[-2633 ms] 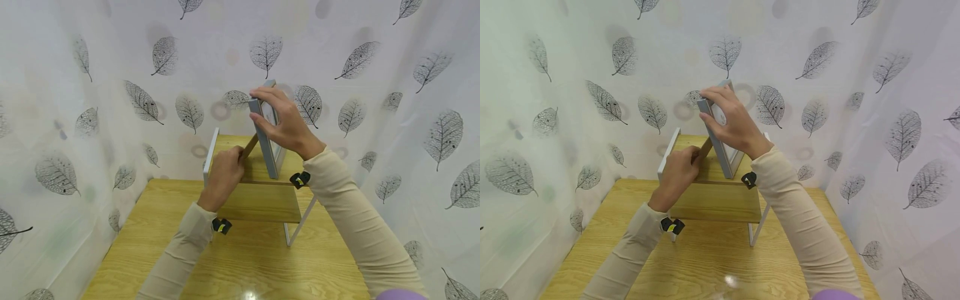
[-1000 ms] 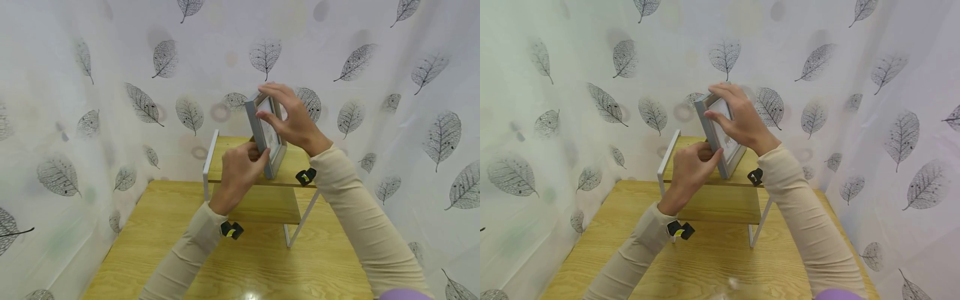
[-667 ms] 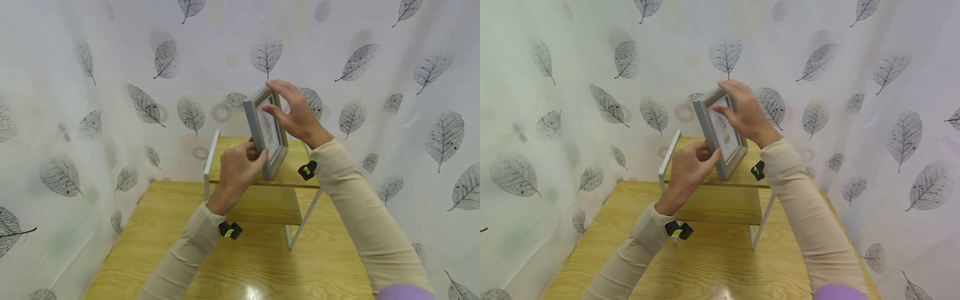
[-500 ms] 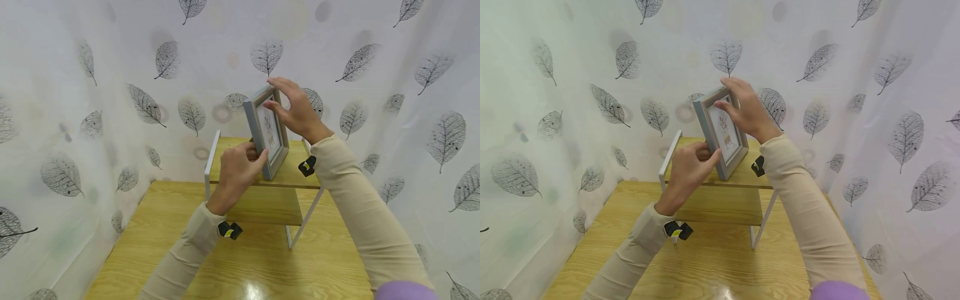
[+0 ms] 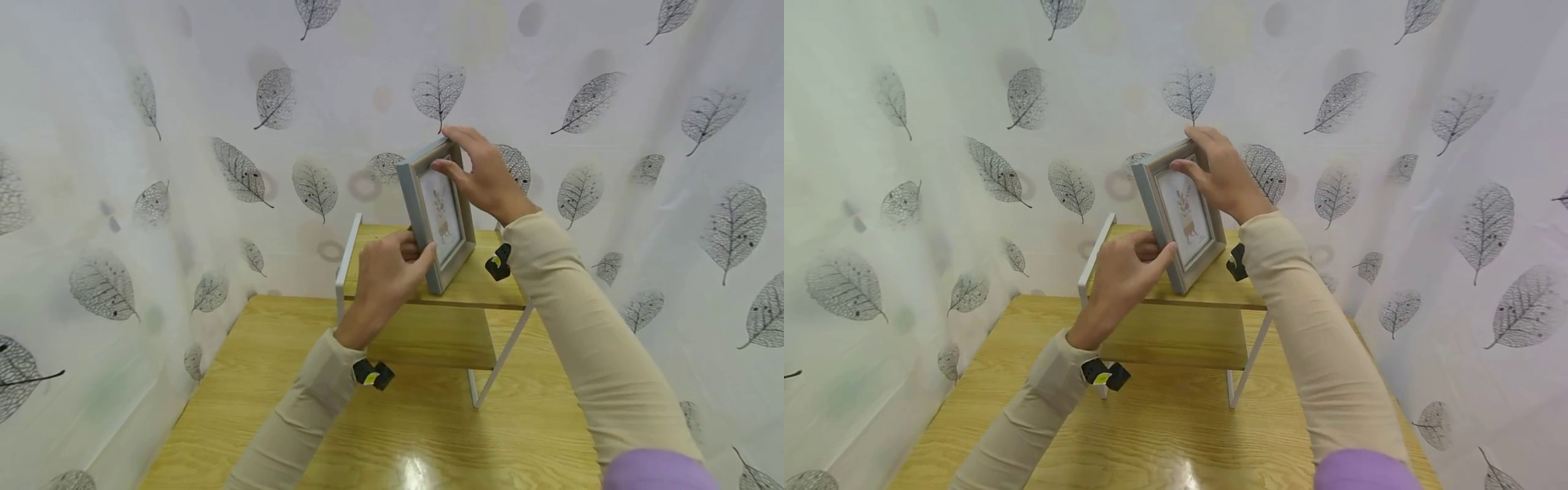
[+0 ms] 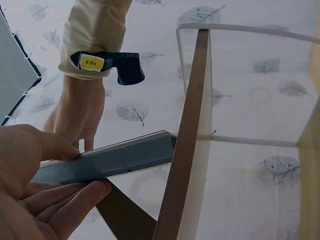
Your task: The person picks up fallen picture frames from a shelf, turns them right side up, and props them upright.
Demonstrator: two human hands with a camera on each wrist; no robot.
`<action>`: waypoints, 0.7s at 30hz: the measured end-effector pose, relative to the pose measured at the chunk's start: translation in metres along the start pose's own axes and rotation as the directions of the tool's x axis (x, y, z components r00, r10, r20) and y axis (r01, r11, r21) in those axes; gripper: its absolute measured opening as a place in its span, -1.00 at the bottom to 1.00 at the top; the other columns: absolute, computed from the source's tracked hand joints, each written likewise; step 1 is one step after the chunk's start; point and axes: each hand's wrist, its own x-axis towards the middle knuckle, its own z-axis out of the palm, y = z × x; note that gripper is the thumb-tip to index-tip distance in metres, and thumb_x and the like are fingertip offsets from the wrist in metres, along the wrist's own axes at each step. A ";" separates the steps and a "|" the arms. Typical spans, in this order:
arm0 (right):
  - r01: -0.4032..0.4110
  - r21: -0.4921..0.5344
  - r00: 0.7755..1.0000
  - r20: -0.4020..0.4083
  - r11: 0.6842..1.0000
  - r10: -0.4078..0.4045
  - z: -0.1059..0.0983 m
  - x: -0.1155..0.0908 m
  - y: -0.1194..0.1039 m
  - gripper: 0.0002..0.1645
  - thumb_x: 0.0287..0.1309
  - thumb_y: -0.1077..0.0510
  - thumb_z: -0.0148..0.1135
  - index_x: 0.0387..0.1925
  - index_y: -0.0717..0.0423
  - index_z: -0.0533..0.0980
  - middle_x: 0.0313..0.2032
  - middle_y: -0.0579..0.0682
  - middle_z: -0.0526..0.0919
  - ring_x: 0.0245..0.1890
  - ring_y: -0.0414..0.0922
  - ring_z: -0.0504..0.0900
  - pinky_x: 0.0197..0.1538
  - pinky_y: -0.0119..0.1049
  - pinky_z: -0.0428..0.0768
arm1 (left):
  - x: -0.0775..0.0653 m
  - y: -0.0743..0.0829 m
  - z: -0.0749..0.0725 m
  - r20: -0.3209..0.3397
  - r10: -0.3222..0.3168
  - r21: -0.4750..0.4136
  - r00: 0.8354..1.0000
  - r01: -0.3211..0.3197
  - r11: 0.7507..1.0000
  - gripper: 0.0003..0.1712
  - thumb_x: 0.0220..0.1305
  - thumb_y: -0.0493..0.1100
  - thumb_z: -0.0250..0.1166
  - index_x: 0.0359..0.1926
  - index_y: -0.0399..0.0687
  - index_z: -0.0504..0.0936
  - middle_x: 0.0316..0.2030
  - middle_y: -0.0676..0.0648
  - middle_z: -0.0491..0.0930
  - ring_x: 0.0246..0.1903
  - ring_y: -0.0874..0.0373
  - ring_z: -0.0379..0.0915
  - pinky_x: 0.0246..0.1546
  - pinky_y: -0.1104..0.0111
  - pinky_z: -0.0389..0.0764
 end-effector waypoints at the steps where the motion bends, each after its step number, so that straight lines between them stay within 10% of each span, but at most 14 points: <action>1: -0.004 -0.001 1.000 0.000 1.000 0.004 0.001 0.000 0.001 -0.27 0.34 0.13 0.28 0.43 0.31 0.30 0.39 0.22 0.38 0.44 0.05 0.30 0.48 -0.20 0.24 | 0.000 0.000 0.000 0.002 0.001 0.000 1.000 -0.001 1.000 -0.72 0.33 -0.11 0.37 -0.14 -0.29 0.74 -0.35 -0.12 0.78 -0.40 0.18 0.75 -0.40 0.42 0.71; 21: -0.064 -0.026 0.997 -0.052 0.998 0.063 0.002 0.005 0.002 -0.40 0.34 0.10 0.32 0.26 0.37 0.44 0.20 0.28 0.51 0.09 0.11 0.51 0.16 0.01 0.54 | 0.005 -0.005 -0.010 0.062 -0.021 -0.033 0.998 0.023 0.999 -0.74 0.34 -0.13 0.37 -0.10 -0.27 0.74 -0.29 -0.14 0.78 -0.33 0.14 0.76 -0.30 0.42 0.72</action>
